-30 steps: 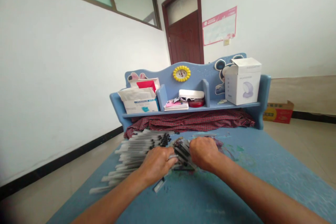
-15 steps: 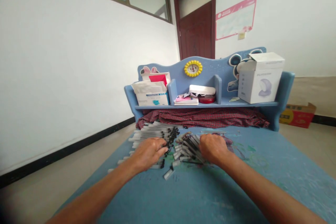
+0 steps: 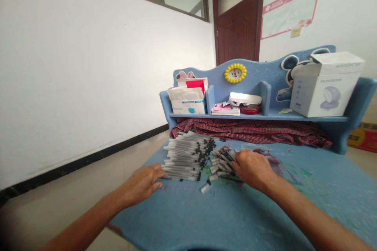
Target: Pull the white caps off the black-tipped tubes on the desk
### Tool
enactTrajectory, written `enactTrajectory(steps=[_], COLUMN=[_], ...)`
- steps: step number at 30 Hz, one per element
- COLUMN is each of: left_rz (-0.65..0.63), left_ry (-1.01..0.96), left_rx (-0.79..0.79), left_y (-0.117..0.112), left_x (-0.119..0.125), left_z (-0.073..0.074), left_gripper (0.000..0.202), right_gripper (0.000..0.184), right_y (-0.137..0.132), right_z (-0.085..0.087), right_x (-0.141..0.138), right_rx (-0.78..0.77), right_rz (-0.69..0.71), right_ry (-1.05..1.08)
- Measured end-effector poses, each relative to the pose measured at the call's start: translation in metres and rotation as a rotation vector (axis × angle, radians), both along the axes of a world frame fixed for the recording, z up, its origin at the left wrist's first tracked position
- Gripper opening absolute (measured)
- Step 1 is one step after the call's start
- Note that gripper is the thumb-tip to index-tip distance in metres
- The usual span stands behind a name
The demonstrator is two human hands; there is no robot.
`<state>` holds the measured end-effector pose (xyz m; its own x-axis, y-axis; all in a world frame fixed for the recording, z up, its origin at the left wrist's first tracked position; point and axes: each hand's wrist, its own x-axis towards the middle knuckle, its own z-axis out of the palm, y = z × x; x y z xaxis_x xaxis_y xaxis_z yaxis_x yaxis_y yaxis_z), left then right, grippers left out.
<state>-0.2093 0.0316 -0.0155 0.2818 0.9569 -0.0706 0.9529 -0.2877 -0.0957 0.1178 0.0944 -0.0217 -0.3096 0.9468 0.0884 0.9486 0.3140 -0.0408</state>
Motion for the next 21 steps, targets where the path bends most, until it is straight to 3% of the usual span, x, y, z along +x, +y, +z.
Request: enactTrajectory(steps=[6, 13, 21], left_rz=[-0.027, -0.075, -0.196], left_ry=[-0.003, 0.009, -0.062], left_rx=[-0.040, -0.078, -0.068], left_y=[0.001, -0.001, 0.002], left_x=[0.000, 0.007, 0.027], left_z=[-0.001, 0.010, 0.009], left_gripper=[0.009, 0.009, 0.007], right_gripper=[0.034, 0.031, 0.033], right_y=[-0.015, -0.017, -0.024], right_z=[0.007, -0.003, -0.008], right_x=[-0.005, -0.001, -0.002], right_rx=[0.013, 0.008, 0.021], right_rz=[0.033, 0.128, 0.253], right_ry=[-0.003, 0.075, 0.195])
